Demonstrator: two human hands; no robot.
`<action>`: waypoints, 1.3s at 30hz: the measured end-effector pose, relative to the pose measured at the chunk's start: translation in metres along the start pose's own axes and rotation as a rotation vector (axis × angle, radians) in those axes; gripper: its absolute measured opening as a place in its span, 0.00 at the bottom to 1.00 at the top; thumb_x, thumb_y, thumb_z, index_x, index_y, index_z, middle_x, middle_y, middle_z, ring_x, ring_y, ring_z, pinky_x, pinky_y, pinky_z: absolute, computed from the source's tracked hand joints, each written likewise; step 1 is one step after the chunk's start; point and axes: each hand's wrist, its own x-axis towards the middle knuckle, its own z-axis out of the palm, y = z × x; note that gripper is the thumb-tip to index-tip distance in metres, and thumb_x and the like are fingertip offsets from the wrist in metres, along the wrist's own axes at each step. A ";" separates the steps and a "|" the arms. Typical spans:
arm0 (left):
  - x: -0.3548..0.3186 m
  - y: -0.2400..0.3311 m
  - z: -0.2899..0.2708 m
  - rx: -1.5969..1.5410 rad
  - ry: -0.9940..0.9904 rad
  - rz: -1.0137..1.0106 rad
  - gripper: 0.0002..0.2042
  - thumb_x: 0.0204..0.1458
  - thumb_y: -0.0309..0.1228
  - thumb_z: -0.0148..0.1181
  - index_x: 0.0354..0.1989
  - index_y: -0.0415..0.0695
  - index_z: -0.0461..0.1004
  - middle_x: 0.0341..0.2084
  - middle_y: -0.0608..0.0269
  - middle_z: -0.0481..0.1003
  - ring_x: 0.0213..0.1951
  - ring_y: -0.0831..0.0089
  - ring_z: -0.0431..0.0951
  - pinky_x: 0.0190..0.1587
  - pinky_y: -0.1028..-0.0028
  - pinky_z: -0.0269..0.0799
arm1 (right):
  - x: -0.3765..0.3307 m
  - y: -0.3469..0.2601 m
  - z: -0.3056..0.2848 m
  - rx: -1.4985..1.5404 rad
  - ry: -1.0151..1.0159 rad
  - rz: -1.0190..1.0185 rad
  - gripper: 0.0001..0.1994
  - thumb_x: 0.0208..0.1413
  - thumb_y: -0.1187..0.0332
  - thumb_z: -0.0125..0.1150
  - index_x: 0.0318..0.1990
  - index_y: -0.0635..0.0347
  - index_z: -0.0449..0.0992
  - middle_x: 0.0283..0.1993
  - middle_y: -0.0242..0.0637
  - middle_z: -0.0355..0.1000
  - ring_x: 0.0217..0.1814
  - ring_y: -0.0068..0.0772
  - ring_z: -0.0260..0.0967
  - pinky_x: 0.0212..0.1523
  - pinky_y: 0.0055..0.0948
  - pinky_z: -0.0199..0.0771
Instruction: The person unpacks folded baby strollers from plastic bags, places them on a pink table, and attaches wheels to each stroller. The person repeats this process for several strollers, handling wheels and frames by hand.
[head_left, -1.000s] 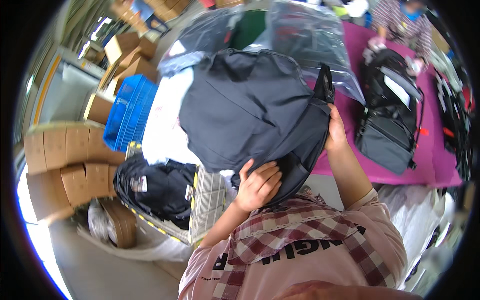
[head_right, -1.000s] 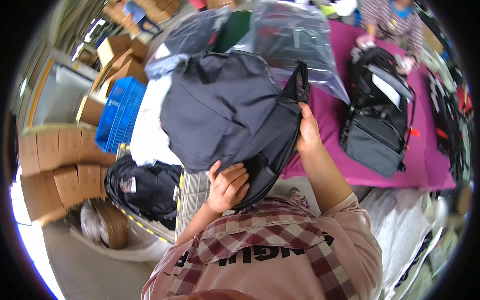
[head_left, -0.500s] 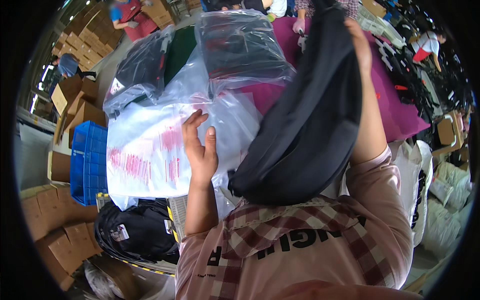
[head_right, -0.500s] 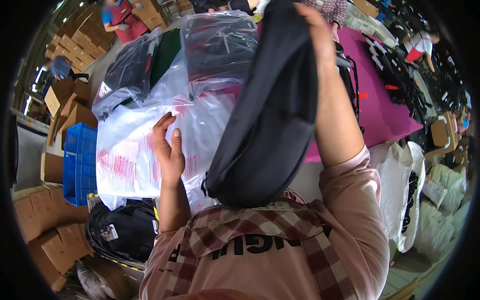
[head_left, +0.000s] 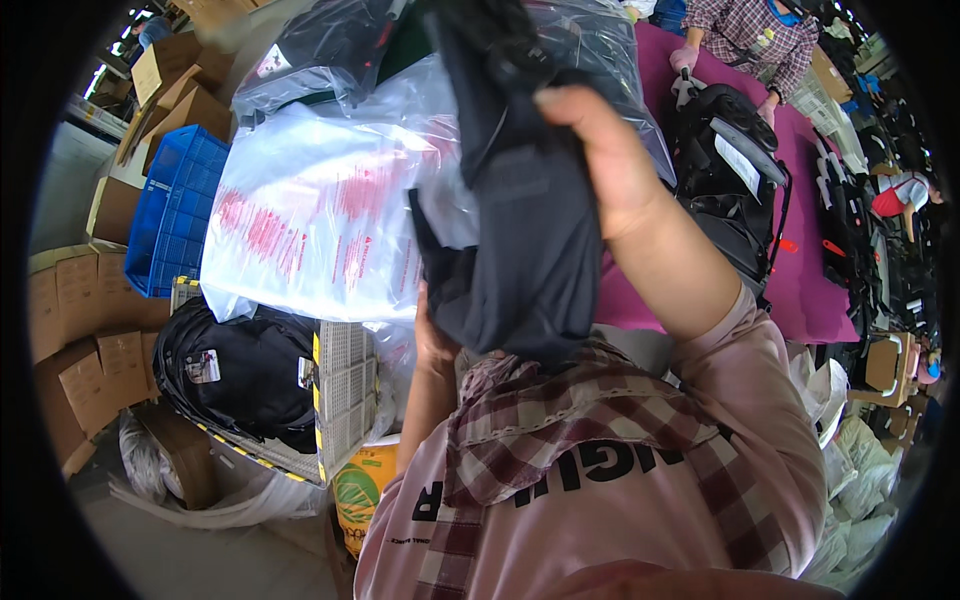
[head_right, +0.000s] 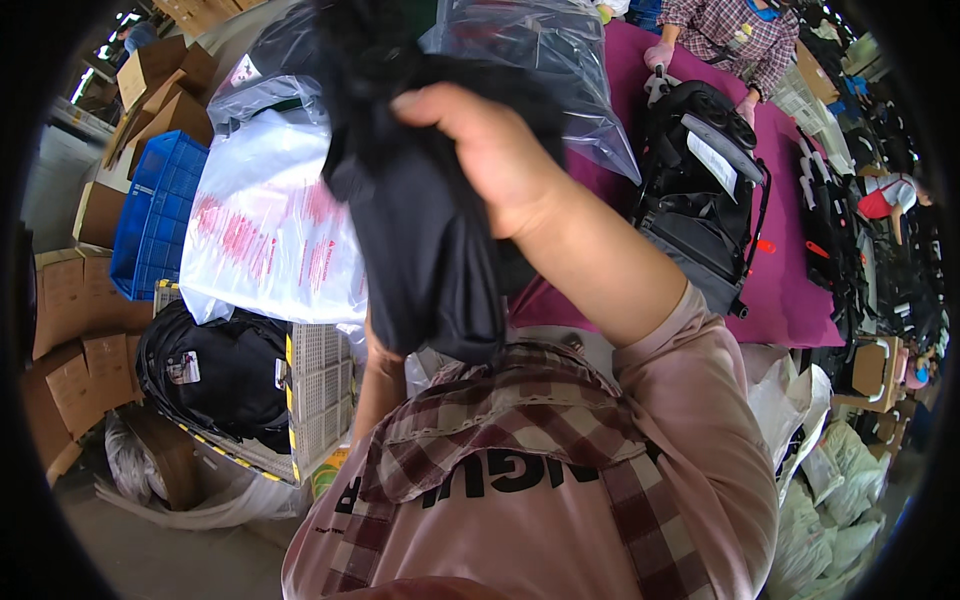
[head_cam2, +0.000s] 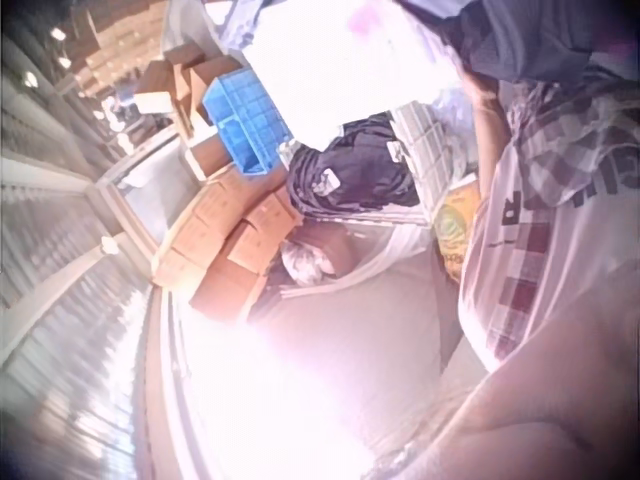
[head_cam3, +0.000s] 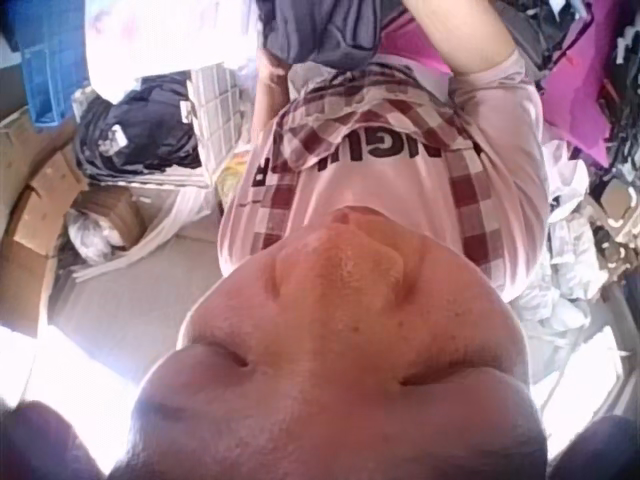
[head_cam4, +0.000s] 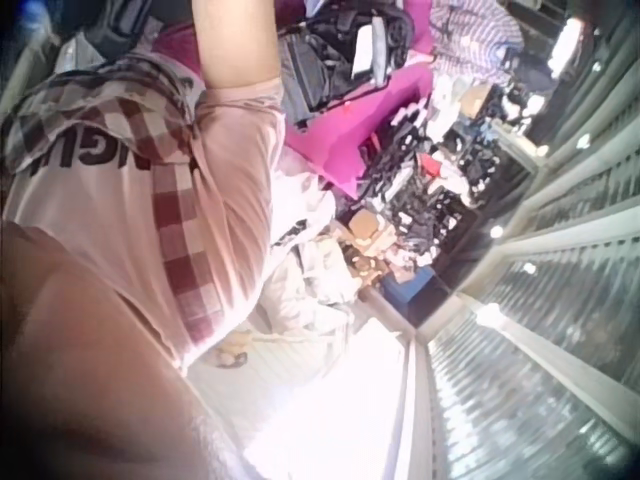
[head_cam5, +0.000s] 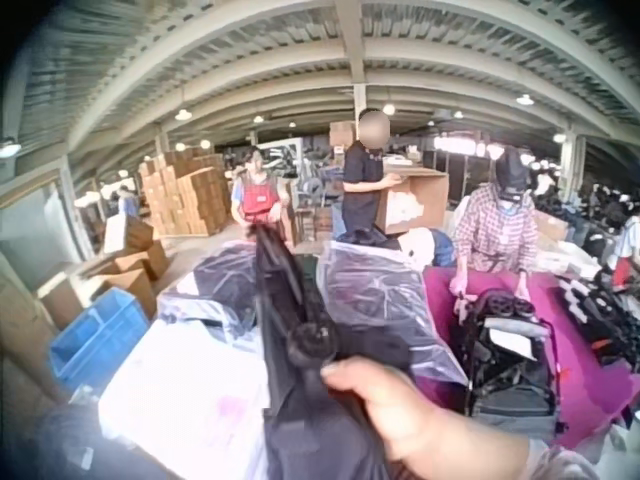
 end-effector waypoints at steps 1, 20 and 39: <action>0.000 0.004 0.004 0.107 0.127 0.053 0.30 0.56 0.48 0.55 0.61 0.39 0.62 0.57 0.50 0.69 0.55 0.52 0.71 0.60 0.55 0.65 | -0.004 0.001 0.004 -0.015 -0.048 -0.010 0.14 0.56 0.66 0.54 0.44 0.67 0.75 0.39 0.41 0.77 0.38 0.35 0.77 0.46 0.33 0.78; 0.042 -0.131 0.269 0.833 -0.088 0.685 0.23 0.54 0.22 0.54 0.59 0.38 0.57 0.48 0.58 0.67 0.47 0.72 0.68 0.54 0.75 0.63 | -0.333 -0.111 -0.236 -0.569 1.230 -1.030 0.30 0.60 0.65 0.47 0.69 0.58 0.51 0.69 0.45 0.50 0.71 0.39 0.47 0.69 0.34 0.47; 0.256 -0.333 0.315 1.439 -0.430 0.160 0.30 0.53 0.29 0.50 0.65 0.34 0.54 0.63 0.41 0.59 0.64 0.51 0.59 0.66 0.66 0.51 | -0.421 -0.159 -0.371 -1.206 1.480 -0.618 0.40 0.44 0.75 0.57 0.68 0.71 0.47 0.71 0.55 0.43 0.76 0.50 0.35 0.72 0.37 0.37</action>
